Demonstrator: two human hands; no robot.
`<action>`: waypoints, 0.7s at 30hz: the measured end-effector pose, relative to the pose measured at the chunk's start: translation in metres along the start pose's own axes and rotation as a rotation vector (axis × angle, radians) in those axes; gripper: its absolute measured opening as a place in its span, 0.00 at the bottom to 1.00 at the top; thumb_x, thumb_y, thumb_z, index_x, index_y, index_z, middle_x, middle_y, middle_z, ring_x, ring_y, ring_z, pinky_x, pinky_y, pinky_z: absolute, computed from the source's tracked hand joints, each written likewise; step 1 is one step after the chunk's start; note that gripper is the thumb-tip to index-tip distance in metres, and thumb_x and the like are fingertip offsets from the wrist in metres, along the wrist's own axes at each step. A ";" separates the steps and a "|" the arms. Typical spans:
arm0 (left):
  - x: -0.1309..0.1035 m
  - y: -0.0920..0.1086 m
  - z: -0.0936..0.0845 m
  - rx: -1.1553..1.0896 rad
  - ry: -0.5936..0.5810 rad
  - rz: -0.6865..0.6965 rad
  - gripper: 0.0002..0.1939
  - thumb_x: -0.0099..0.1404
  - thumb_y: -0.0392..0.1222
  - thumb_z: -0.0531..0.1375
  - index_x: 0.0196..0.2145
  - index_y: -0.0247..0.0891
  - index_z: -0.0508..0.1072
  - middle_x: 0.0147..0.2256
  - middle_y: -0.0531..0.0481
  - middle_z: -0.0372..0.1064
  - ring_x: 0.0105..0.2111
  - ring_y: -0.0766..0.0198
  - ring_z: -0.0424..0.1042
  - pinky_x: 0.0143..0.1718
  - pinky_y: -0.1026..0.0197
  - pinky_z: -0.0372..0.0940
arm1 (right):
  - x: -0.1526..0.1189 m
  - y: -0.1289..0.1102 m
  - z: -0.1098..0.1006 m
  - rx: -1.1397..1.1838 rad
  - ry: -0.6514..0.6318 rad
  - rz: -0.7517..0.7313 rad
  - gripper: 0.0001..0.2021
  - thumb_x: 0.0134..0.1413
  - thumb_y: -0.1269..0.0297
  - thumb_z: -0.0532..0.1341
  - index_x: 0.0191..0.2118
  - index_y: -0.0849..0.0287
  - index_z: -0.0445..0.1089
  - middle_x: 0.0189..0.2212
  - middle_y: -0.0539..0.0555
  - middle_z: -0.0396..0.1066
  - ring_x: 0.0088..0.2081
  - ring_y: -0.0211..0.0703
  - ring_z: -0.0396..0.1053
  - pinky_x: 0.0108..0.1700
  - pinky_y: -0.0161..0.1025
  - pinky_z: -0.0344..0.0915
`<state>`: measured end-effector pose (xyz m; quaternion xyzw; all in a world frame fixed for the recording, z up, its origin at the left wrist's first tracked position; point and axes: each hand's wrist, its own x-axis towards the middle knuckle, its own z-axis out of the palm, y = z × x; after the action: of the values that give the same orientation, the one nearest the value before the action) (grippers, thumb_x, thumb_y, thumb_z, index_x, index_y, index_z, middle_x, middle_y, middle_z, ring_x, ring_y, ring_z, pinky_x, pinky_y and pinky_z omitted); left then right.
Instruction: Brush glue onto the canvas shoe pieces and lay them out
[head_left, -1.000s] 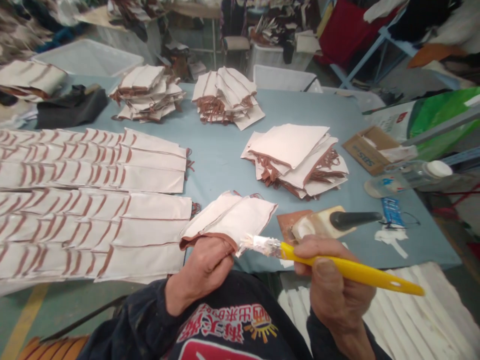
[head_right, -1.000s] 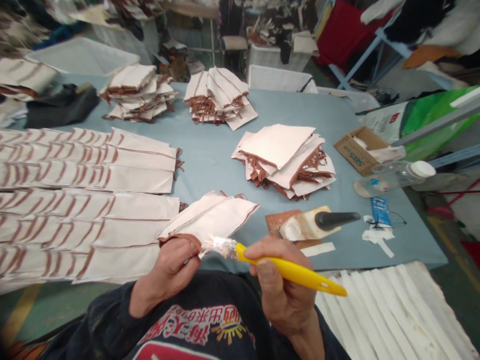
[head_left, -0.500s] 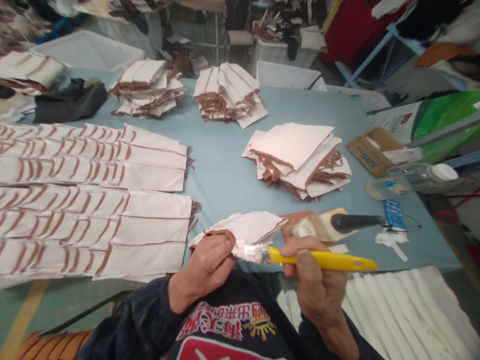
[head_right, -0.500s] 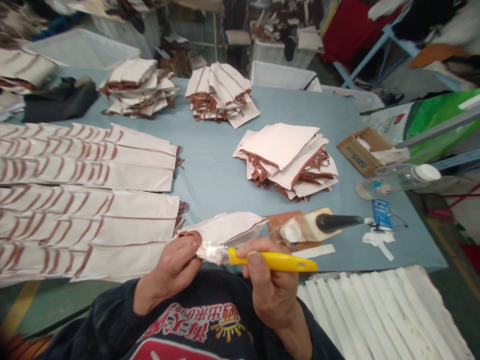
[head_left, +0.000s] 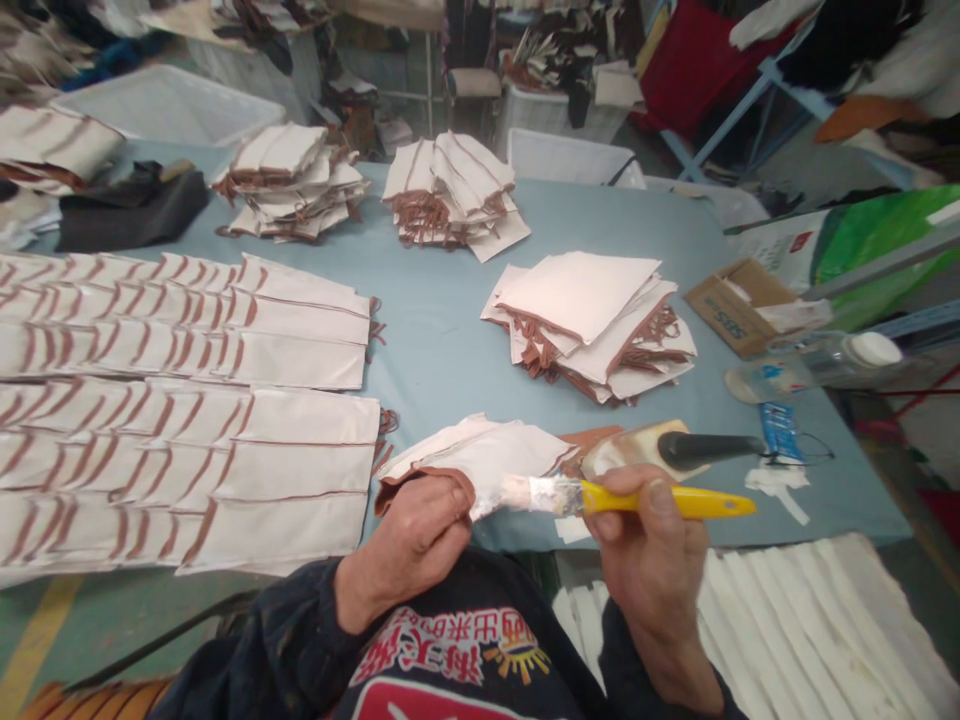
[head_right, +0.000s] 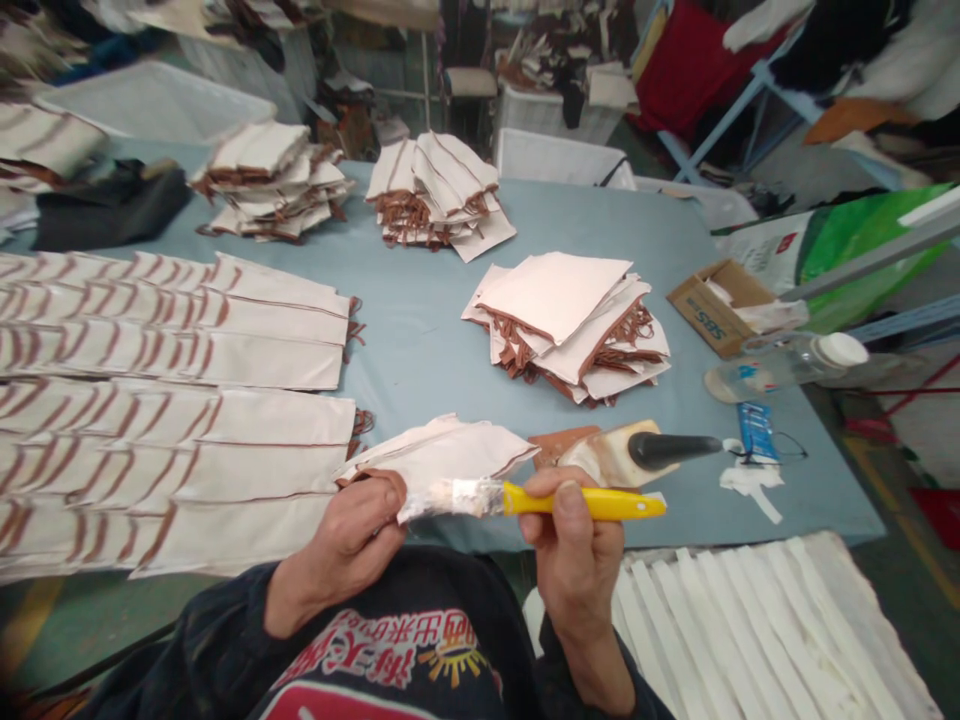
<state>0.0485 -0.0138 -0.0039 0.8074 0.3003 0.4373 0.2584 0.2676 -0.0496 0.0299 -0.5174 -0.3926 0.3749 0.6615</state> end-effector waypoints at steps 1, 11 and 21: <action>0.001 0.001 -0.001 -0.016 -0.012 -0.006 0.15 0.65 0.21 0.53 0.31 0.42 0.63 0.27 0.53 0.68 0.27 0.63 0.67 0.31 0.61 0.62 | 0.005 0.004 -0.002 0.007 0.026 -0.009 0.17 0.73 0.49 0.63 0.35 0.55 0.77 0.20 0.45 0.66 0.19 0.34 0.63 0.22 0.30 0.61; -0.003 0.009 -0.002 -0.305 -0.269 -0.274 0.14 0.62 0.23 0.52 0.28 0.39 0.70 0.31 0.50 0.69 0.34 0.62 0.71 0.40 0.62 0.68 | 0.059 0.058 0.007 -0.448 -0.289 -0.255 0.15 0.79 0.53 0.56 0.55 0.54 0.75 0.39 0.55 0.84 0.39 0.45 0.83 0.45 0.44 0.80; 0.004 0.016 -0.012 -0.661 -0.329 -0.487 0.09 0.59 0.28 0.56 0.33 0.39 0.72 0.39 0.46 0.74 0.42 0.57 0.74 0.48 0.57 0.70 | 0.063 0.075 0.032 -0.524 -0.360 -0.419 0.15 0.78 0.60 0.53 0.52 0.56 0.76 0.31 0.51 0.81 0.28 0.41 0.78 0.34 0.36 0.75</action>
<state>0.0434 -0.0200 0.0147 0.6459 0.2805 0.3019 0.6426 0.2576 0.0332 -0.0299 -0.5036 -0.6822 0.2034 0.4895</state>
